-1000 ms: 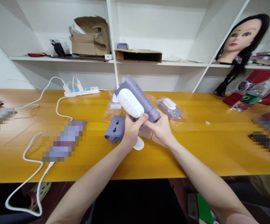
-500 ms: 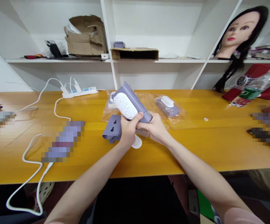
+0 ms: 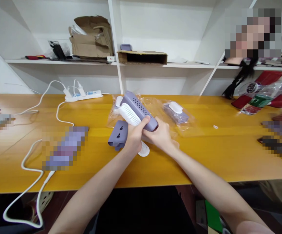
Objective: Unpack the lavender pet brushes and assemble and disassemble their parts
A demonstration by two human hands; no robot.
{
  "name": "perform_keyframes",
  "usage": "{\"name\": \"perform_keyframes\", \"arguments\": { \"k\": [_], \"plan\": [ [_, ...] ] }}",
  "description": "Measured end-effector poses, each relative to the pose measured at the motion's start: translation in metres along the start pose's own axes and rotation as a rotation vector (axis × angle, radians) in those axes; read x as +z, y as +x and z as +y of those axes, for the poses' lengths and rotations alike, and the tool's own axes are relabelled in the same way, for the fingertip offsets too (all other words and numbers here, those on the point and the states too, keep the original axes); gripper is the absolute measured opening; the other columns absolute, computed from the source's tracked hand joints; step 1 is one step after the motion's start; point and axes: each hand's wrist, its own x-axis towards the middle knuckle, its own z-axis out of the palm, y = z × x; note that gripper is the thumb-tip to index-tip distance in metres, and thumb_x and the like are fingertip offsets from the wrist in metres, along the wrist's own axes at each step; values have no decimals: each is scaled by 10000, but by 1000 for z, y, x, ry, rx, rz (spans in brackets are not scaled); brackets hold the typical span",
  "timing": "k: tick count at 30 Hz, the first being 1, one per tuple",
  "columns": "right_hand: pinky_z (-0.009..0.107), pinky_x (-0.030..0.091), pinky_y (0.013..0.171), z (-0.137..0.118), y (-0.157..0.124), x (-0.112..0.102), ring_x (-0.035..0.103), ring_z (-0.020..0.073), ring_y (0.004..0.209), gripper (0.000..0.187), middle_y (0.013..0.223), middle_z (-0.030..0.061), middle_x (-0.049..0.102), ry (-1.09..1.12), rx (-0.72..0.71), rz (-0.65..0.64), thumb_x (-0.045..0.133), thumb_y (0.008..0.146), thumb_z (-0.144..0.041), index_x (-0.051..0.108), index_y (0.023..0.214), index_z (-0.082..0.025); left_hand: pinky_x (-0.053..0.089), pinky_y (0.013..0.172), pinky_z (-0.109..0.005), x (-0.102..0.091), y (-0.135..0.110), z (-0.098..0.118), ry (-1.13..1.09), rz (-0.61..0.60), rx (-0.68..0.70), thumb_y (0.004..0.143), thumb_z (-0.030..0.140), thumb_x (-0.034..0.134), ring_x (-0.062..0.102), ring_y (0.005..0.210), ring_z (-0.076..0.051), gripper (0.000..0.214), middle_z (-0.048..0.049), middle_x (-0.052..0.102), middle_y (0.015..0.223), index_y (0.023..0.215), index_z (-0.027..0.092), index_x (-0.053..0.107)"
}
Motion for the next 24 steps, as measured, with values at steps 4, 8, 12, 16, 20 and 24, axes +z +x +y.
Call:
{"name": "perform_keyframes", "arguments": {
  "k": [4, 8, 12, 16, 20, 24],
  "plan": [
    [305, 438, 620, 2, 4, 1, 565, 180, 674, 371, 748, 9, 655, 302, 52, -59, 776, 574, -386, 622, 838, -176, 460, 968, -383, -7, 4, 6, -18, -84, 50, 627, 273, 749, 603, 1102, -258, 532, -72, 676, 1062, 1120, 179, 572],
    [271, 419, 542, 3, 6, -1, 525, 129, 567, 315, 690, -13, 630, 727, 168, -92, 788, 594, -346, 605, 787, -177, 483, 931, -391, -9, 3, 6, -22, -266, 88, 628, 218, 662, 583, 1123, -271, 599, -60, 650, 1132, 1208, 238, 517],
    [250, 292, 421, 2, 6, -6, 409, 84, 408, 356, 538, -53, 521, 812, 233, -161, 778, 624, -433, 526, 682, -189, 536, 805, -403, -9, 2, 1, 1, -387, 61, 620, 167, 598, 626, 1021, -282, 683, -64, 640, 1156, 1280, 275, 461],
    [257, 336, 459, 0, 7, -10, 466, 90, 434, 492, 593, -42, 537, 802, 160, -287, 669, 657, -659, 501, 708, -199, 540, 699, -339, -11, 4, -2, 58, -302, 89, 595, 133, 609, 633, 957, -253, 760, -63, 634, 1160, 1316, 292, 427],
    [248, 321, 470, 1, 7, -10, 485, 81, 449, 555, 682, -38, 577, 812, 183, -348, 600, 654, -735, 514, 773, -199, 517, 701, -304, -14, 7, -2, 92, -247, 126, 592, 123, 639, 618, 952, -224, 748, -52, 632, 1159, 1297, 288, 453],
    [243, 278, 464, 4, 6, -8, 521, 96, 480, 509, 658, -43, 565, 828, 218, -395, 606, 689, -688, 522, 794, -197, 491, 783, -303, -16, 9, -3, 93, -236, 142, 614, 130, 653, 610, 955, -200, 686, -39, 644, 1101, 1264, 280, 488]
  ]
}}
